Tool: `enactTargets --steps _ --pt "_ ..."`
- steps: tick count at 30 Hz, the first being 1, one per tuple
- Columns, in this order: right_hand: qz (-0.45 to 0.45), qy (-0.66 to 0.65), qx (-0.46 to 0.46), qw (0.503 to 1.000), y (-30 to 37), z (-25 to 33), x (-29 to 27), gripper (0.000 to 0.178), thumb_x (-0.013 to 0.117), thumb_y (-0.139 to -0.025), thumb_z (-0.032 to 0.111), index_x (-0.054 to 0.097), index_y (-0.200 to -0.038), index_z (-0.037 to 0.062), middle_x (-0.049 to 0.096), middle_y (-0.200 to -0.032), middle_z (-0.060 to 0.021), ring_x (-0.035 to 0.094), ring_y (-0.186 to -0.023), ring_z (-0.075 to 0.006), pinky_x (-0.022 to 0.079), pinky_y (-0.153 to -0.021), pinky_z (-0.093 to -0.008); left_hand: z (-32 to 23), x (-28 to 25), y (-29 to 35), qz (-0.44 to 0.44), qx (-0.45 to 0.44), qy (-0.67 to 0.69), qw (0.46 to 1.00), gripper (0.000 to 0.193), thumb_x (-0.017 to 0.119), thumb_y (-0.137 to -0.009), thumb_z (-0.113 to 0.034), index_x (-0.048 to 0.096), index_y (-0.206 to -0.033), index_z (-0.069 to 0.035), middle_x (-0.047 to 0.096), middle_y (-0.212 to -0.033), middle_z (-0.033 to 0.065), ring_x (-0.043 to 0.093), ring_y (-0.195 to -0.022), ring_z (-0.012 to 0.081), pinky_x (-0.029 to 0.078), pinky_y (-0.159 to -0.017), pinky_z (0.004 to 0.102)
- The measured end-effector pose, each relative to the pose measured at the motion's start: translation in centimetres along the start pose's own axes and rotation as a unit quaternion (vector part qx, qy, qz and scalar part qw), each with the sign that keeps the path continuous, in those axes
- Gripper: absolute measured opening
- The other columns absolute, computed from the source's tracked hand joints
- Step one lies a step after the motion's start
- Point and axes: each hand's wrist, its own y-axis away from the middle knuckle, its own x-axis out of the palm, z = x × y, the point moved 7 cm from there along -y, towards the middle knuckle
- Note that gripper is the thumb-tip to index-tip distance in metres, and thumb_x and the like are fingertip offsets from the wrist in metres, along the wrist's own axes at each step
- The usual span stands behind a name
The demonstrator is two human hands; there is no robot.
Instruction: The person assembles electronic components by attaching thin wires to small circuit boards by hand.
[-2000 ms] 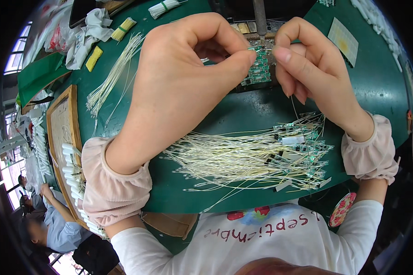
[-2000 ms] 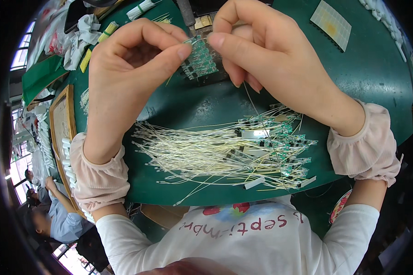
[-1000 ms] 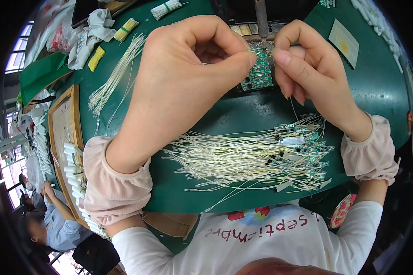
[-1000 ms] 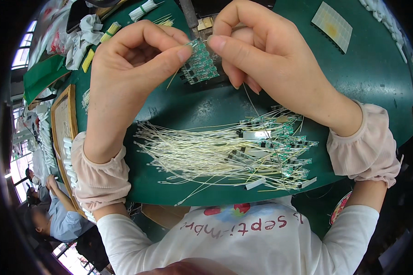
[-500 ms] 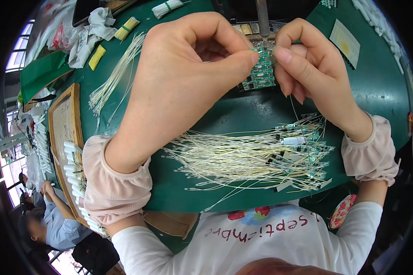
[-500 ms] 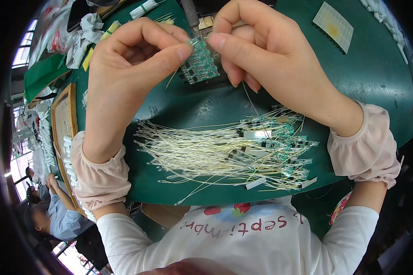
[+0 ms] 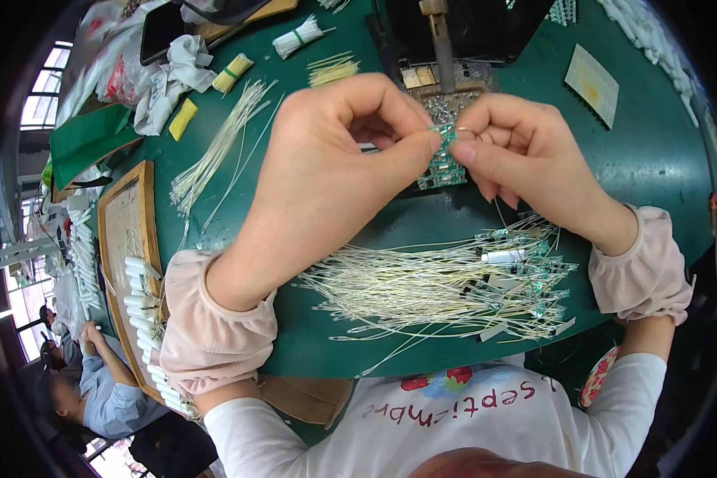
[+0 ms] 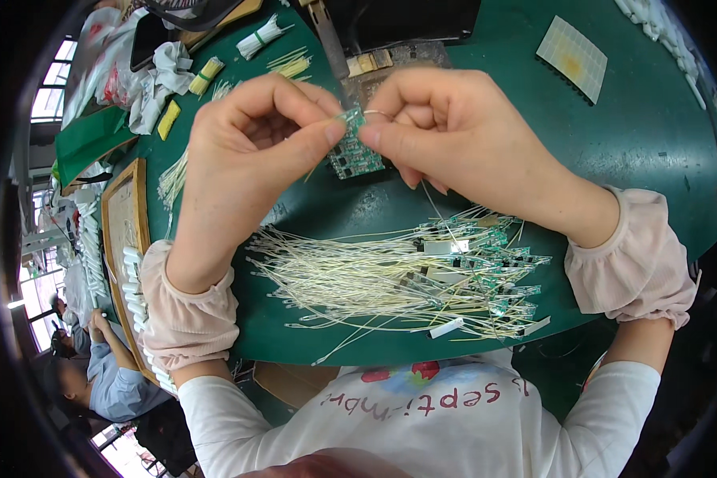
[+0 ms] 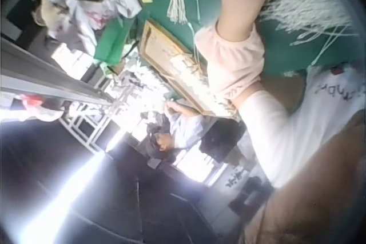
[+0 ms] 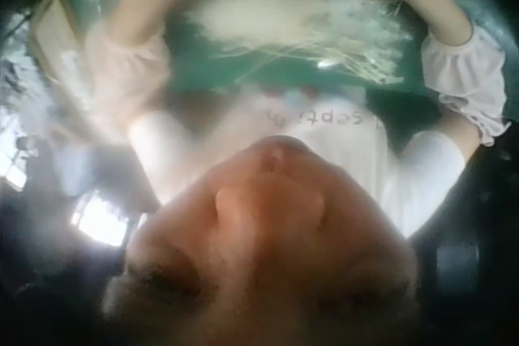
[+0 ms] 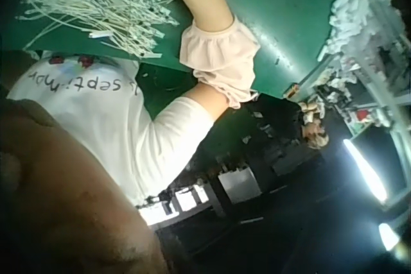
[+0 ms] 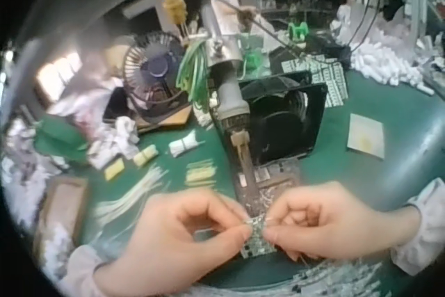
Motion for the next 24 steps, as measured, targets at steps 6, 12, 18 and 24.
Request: enactTargets --steps 6,12,18,24 --pt "0.013 -0.037 -0.005 0.999 0.2 -0.2 0.4 0.009 0.059 -0.089 0.011 0.057 -0.089 0.0024 0.054 -0.06 0.003 0.046 -0.047 -0.0001 0.031 -0.04 -0.0153 0.1 0.3 0.3 0.004 0.007 -0.015 1.0 0.007 0.065 -0.078 0.003 0.059 -0.075 0.001 0.062 -0.089 0.0055 0.056 -0.076 0.0063 0.046 -0.069 0.0197" --pt "0.011 -0.036 0.035 0.999 0.7 -0.8 0.7 0.01 0.059 -0.089 0.012 0.056 -0.087 0.0026 0.055 -0.059 0.001 0.043 -0.044 -0.0009 0.03 -0.04 -0.0159 -0.1 0.3 0.9 0.024 0.025 -0.084 0.996 0.009 0.068 -0.078 0.0 0.06 -0.079 0.003 0.063 -0.086 0.0073 0.059 -0.077 0.0105 0.049 -0.07 0.0231" --pt "-0.006 -0.043 0.024 0.999 1.1 -1.1 0.4 0.01 0.059 -0.088 0.011 0.056 -0.086 0.0023 0.056 -0.058 -0.0005 0.043 -0.043 -0.0018 0.03 -0.039 -0.0167 -1.6 -4.2 2.6 -0.065 0.079 -0.414 0.904 0.019 0.069 -0.078 -0.013 0.061 -0.09 -0.001 0.06 -0.087 0.0111 0.061 -0.075 0.0244 0.048 -0.065 0.0318" --pt "0.029 -0.032 0.044 0.998 1.1 -0.6 0.8 0.009 0.058 -0.087 0.009 0.056 -0.085 0.0007 0.055 -0.057 0.0006 0.044 -0.047 -0.0019 0.033 -0.041 -0.0198 2.4 -11.1 7.1 -0.112 -0.043 -0.638 0.761 0.018 0.067 -0.074 -0.011 0.059 -0.088 -0.003 0.06 -0.083 0.0121 0.059 -0.081 0.03 0.047 -0.067 0.0388"
